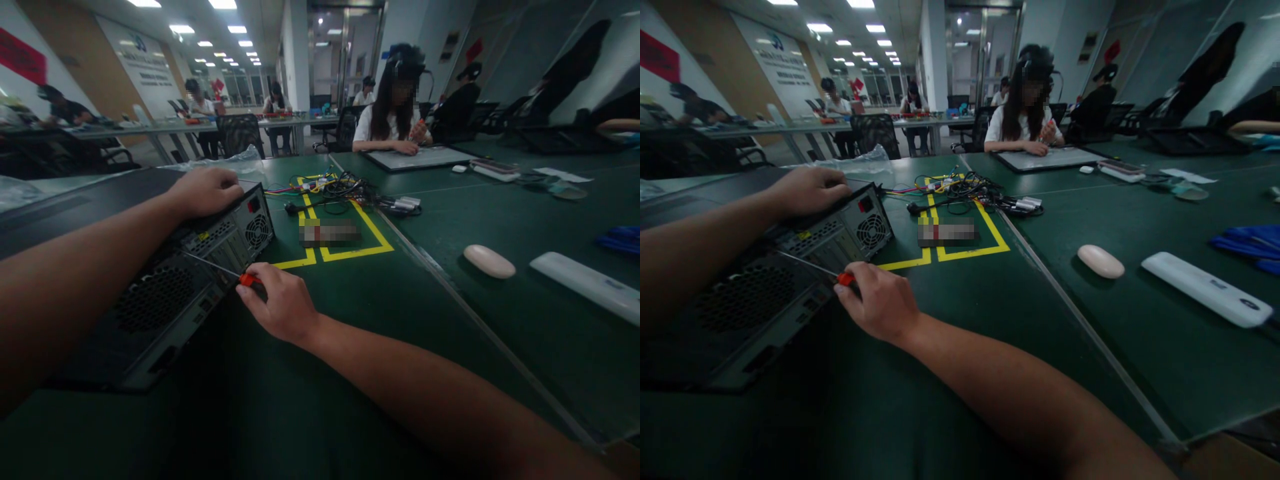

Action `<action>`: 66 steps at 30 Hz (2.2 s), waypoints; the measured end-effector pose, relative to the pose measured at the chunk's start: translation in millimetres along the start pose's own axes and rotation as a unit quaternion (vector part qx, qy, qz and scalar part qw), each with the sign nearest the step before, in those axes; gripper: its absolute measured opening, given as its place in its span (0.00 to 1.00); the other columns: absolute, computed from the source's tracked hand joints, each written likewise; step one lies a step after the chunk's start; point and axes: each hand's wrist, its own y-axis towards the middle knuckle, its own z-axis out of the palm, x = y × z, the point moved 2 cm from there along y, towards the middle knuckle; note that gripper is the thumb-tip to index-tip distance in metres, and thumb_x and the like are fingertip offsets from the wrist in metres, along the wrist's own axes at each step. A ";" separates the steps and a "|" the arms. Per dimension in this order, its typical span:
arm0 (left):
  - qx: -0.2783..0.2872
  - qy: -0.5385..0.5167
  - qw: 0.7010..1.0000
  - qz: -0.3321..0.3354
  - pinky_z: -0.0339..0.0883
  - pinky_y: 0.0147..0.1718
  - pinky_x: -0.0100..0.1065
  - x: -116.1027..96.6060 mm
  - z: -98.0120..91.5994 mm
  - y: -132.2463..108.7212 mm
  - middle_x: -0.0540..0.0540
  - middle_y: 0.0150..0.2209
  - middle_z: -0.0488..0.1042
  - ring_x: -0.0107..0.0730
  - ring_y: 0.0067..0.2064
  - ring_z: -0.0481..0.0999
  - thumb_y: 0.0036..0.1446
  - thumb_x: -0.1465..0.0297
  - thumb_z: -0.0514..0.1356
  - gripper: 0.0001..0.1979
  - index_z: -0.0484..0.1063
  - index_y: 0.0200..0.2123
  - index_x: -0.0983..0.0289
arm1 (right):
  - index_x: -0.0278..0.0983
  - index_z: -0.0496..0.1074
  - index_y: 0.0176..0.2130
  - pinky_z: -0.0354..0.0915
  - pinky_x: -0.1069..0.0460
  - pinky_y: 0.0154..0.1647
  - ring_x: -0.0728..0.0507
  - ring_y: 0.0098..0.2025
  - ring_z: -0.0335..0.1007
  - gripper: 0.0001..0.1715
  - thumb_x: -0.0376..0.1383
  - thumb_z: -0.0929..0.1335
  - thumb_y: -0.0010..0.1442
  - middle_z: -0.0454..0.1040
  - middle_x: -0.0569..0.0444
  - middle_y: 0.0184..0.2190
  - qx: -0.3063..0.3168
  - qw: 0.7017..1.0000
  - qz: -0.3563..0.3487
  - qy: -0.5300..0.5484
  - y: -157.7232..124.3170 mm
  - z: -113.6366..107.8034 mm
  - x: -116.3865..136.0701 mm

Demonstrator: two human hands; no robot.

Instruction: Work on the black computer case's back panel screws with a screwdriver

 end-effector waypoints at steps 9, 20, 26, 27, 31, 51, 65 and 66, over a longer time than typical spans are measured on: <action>0.003 -0.004 1.000 -0.009 0.60 0.36 0.40 2.6 2.0 1.7 0.61 0.37 0.77 0.43 0.38 0.73 0.62 0.54 0.48 0.23 0.77 0.39 0.62 | 0.37 0.72 0.53 0.70 0.48 0.50 0.42 0.48 0.79 0.23 0.50 0.61 0.75 0.81 0.47 0.47 0.005 1.000 0.006 -0.005 1.9 -2.1 1.7; 0.013 0.013 1.000 -0.012 0.62 0.39 0.40 -0.7 -1.9 0.5 0.62 0.39 0.79 0.44 0.39 0.74 0.63 0.54 0.48 0.25 0.79 0.43 0.64 | 0.38 0.68 0.58 0.71 0.49 0.51 0.43 0.47 0.80 0.23 0.49 0.65 0.72 0.81 0.48 0.47 0.012 1.000 0.016 0.021 2.0 0.7 0.3; 0.007 0.010 1.000 -0.009 0.62 0.39 0.43 0.9 -0.5 0.6 0.63 0.38 0.77 0.47 0.39 0.74 0.63 0.54 0.47 0.26 0.79 0.43 0.64 | 0.40 0.67 0.54 0.71 0.49 0.49 0.42 0.47 0.80 0.16 0.46 0.65 0.72 0.80 0.50 0.46 0.010 1.000 0.004 0.009 1.1 1.1 -1.3; 0.005 0.007 1.000 -0.007 0.62 0.38 0.43 1.1 -0.3 0.7 0.63 0.38 0.77 0.47 0.39 0.73 0.63 0.54 0.47 0.26 0.79 0.42 0.64 | 0.40 0.67 0.53 0.71 0.49 0.49 0.43 0.47 0.80 0.15 0.46 0.65 0.73 0.80 0.50 0.46 0.009 1.000 0.002 0.007 1.2 1.3 -1.7; -0.002 -0.003 1.000 0.001 0.60 0.37 0.43 1.6 0.9 0.9 0.63 0.37 0.76 0.46 0.38 0.72 0.62 0.54 0.47 0.25 0.78 0.40 0.63 | 0.39 0.68 0.51 0.71 0.48 0.47 0.42 0.46 0.80 0.14 0.46 0.64 0.74 0.80 0.50 0.45 0.011 1.000 -0.006 0.003 1.6 1.5 -2.5; 0.004 0.005 1.000 -0.005 0.61 0.36 0.41 1.8 1.5 1.9 0.62 0.37 0.77 0.45 0.38 0.72 0.63 0.55 0.48 0.24 0.78 0.41 0.64 | 0.40 0.67 0.52 0.70 0.49 0.47 0.42 0.47 0.80 0.15 0.47 0.64 0.74 0.81 0.50 0.46 0.012 1.000 0.006 0.001 1.0 1.6 -2.7; 0.003 0.004 1.000 -0.003 0.60 0.37 0.42 1.9 1.7 2.0 0.63 0.38 0.77 0.46 0.38 0.72 0.62 0.54 0.47 0.26 0.79 0.42 0.65 | 0.40 0.67 0.52 0.70 0.49 0.46 0.42 0.47 0.80 0.17 0.49 0.63 0.74 0.81 0.50 0.45 0.012 1.000 0.017 -0.002 1.0 0.6 -1.5; 0.001 0.004 1.000 -0.002 0.60 0.37 0.42 1.2 1.2 1.8 0.63 0.38 0.77 0.46 0.38 0.72 0.62 0.55 0.47 0.26 0.79 0.42 0.65 | 0.40 0.67 0.52 0.70 0.49 0.46 0.42 0.47 0.80 0.17 0.49 0.63 0.74 0.81 0.50 0.45 0.011 1.000 0.017 -0.002 0.9 0.5 -1.2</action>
